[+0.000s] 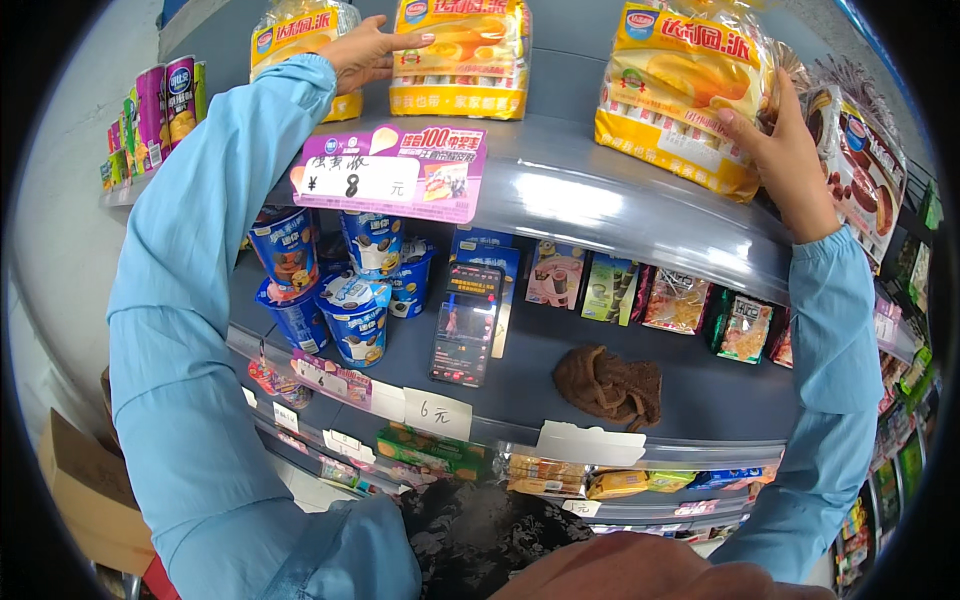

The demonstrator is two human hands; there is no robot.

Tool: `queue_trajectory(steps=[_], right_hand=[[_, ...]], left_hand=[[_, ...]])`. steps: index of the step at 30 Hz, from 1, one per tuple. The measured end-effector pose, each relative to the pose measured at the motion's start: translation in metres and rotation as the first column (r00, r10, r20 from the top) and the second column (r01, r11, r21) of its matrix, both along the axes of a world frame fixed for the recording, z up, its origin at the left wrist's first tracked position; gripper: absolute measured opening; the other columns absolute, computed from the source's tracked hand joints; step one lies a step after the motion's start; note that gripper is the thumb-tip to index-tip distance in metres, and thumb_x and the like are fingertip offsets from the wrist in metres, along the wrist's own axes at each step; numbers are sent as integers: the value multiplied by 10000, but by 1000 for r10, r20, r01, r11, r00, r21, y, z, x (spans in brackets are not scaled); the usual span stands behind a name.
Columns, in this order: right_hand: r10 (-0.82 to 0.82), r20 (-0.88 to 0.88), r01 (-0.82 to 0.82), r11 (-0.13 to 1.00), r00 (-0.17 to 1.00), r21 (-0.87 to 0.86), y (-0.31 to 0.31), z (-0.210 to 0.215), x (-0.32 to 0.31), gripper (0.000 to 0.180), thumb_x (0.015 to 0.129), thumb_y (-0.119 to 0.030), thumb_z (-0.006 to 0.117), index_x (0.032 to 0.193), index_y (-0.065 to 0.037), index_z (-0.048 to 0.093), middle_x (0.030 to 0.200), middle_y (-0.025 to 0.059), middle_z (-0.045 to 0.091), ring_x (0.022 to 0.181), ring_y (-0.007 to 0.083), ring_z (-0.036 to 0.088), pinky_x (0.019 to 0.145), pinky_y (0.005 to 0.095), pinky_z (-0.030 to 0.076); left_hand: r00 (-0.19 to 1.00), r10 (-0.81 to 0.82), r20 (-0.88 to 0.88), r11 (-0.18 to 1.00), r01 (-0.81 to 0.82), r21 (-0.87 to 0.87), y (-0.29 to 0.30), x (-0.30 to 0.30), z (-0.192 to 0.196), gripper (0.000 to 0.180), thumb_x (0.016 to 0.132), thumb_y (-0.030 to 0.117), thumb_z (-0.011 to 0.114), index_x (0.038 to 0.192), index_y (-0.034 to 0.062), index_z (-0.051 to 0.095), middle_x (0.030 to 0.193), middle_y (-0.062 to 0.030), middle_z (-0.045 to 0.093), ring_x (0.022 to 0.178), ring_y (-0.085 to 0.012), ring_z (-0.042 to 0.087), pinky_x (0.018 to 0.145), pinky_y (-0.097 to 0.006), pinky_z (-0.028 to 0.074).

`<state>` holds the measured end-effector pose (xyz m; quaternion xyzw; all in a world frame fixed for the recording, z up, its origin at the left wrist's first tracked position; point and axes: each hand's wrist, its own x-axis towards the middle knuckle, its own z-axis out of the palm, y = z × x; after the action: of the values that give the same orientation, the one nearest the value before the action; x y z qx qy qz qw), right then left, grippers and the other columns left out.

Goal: The person arranges snack packages on store shelves, using a cloth to wipe shelf edges and aligning items. They handle chips, bread, and instant noodles, moving them from a cardboard box onto shelves and adjusting placement.

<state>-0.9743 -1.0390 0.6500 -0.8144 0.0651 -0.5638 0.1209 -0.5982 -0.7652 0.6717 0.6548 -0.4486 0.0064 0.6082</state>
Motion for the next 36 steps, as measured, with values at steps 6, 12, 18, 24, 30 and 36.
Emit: queue_trajectory(steps=[6, 12, 18, 24, 30, 36], right_hand=[[-52, 26, 55, 989, 998, -138, -17, 3, 3, 830, 914, -267, 776, 1506, 94, 320, 1373, 291, 588, 1249, 354, 619, 1036, 393, 490], [-102, 44, 108, 980, 994, -166, -15, 0, 5, 811, 924, -268, 765, 1498, 87, 315, 1330, 299, 611, 1240, 374, 627, 1024, 406, 495], [-138, 31, 142, 967, 990, -211, -53, 5, 13, 753, 956, -273, 758, 1468, 80, 334, 1245, 272, 653, 1111, 295, 672, 918, 373, 544], [-126, 46, 133, 968, 991, -213, -48, 8, 5, 585, 963, -235, 734, 1360, 36, 400, 1188, 233, 670, 1039, 291, 681, 862, 379, 554], [320, 147, -343, 922, 936, 181, 15, -4, 9, 503, 972, -100, 640, 1434, -42, 451, 1124, 144, 689, 924, 219, 686, 727, 352, 581], [69, 53, -74, 993, 996, 89, -113, 36, -25, 412, 977, -183, 646, 1355, -49, 552, 1184, 150, 687, 1051, 249, 674, 849, 370, 546]], left_hand=[[992, -1, 125, 983, -22, 182, -5, 3, 7, 989, 864, 402, 843, 1585, 69, 255, 1583, -207, 412, 1517, -363, 320, 1245, -579, 228], [994, -56, 92, 975, 34, 220, -4, -11, 10, 728, 906, 365, 809, 1457, 59, 445, 1401, -152, 619, 1306, -287, 600, 1081, -619, 480], [990, -131, 46, 988, 126, 94, 24, 25, 46, 502, 976, 327, 728, 1356, 54, 544, 1297, -100, 696, 1165, -186, 696, 974, -445, 597], [809, -587, 14, 810, 587, 26, 6, -89, 60, 420, 1037, 118, 606, 1434, 5, 530, 1403, -106, 641, 1253, -216, 637, 1104, -388, 492], [771, -633, 60, 770, 620, 150, -37, -132, 43, 434, 1044, 152, 601, 1445, 13, 511, 1383, -112, 652, 1213, -216, 666, 1037, -414, 550], [789, -613, 39, 761, 576, 299, -103, -155, 23, 357, 1083, 258, 531, 1369, 46, 562, 1232, -116, 710, 1080, -256, 706, 900, -441, 597]])
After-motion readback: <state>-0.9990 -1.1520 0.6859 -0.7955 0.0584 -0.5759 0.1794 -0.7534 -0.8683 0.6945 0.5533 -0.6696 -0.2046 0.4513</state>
